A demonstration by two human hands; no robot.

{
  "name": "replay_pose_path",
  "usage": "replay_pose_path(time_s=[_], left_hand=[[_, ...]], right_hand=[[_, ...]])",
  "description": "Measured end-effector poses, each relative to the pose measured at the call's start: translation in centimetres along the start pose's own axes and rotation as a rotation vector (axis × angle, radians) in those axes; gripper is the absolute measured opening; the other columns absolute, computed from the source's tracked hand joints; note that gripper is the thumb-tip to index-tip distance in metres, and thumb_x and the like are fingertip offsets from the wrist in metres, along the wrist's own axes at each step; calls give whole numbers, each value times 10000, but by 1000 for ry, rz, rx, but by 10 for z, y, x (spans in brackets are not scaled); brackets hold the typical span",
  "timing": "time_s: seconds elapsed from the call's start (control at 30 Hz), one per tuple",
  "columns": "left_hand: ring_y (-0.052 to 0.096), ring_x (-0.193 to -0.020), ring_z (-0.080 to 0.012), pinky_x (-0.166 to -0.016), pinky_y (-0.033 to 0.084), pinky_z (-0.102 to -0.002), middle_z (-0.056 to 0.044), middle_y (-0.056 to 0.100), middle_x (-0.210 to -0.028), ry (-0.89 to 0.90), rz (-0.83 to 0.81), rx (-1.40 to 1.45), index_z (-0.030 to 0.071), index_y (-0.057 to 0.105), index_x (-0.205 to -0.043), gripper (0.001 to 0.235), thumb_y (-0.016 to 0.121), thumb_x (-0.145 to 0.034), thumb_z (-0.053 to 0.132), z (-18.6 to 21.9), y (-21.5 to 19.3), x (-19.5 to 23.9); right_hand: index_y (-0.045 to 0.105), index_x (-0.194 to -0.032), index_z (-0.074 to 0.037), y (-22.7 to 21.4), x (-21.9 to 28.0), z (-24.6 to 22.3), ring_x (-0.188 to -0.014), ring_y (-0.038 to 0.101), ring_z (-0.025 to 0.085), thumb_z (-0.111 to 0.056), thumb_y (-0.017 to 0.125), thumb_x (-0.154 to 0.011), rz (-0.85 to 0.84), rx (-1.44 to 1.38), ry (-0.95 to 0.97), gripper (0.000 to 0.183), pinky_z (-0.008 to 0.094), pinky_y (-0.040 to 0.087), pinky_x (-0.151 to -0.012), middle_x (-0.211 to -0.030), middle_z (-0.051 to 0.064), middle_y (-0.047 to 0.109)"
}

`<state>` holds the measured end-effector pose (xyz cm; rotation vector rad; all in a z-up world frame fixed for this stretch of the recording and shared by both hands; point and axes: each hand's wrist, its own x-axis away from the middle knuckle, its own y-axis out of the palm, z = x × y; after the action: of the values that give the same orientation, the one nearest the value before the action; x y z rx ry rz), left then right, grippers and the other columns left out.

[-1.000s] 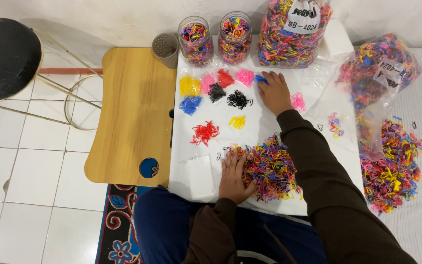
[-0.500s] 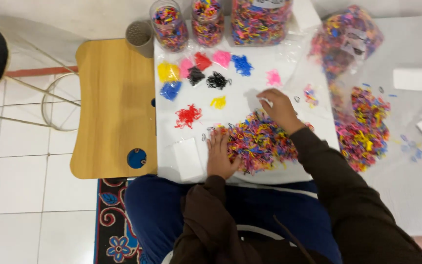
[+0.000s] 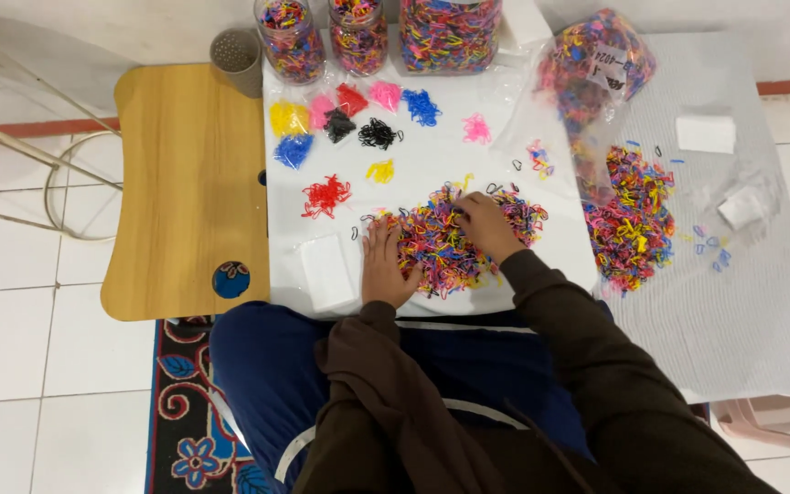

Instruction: The person sits on the floor and sorts a large pile of colorful plastic clips on a white table. They pick up clips by hand and place them into separate piles by color, including red, yellow, blue, black, and pink.

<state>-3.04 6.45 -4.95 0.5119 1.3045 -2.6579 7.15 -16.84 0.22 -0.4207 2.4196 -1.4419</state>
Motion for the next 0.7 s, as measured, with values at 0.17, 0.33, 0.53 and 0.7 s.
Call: replay_pose_path(time_s=[0.17, 0.33, 0.53, 0.7], left_hand=[[213, -1550, -400, -1264, 163, -524, -154, 263, -1673, 5, -15, 0, 143, 420, -1527, 912, 714, -720, 450, -1, 3, 1], [211, -1556, -377, -1274, 145, -500, -137, 273, -1671, 40, -28, -26, 150, 427, -1515, 897, 689, -715, 460, -2, 9, 2], [195, -1562, -371, -1279, 124, -497, -133, 269, -1675, 62, -47, -42, 148, 421, -1518, 885, 671, -733, 472, 5, 0, 1], [187, -1563, -379, -1276, 120, -515, -138, 278, -1669, 89, -73, -26, 136, 421, -1516, 888, 642, -755, 537, 2, 1, 5]], right_hand=[[715, -1149, -131, -17, 7, -21, -1120, 676, 393, -115, 689, -934, -2, -277, 171, 216, 486, 536, -975, -1108, 150, 717], [766, -1180, -273, -43, 25, -36, -1011, 709, 189, -346, 691, -972, 58, -597, 542, 233, 342, 547, -856, -1027, 21, 746], [673, -1322, -55, -44, 50, -46, -1059, 606, 147, -70, 566, -1012, 197, -1221, 659, 328, 323, 542, -984, -1162, 54, 594], [725, -1285, -97, -33, 64, -10, -1199, 645, 333, -78, 616, -978, 205, -618, 501, 326, 422, 512, -1013, -1232, 161, 710]])
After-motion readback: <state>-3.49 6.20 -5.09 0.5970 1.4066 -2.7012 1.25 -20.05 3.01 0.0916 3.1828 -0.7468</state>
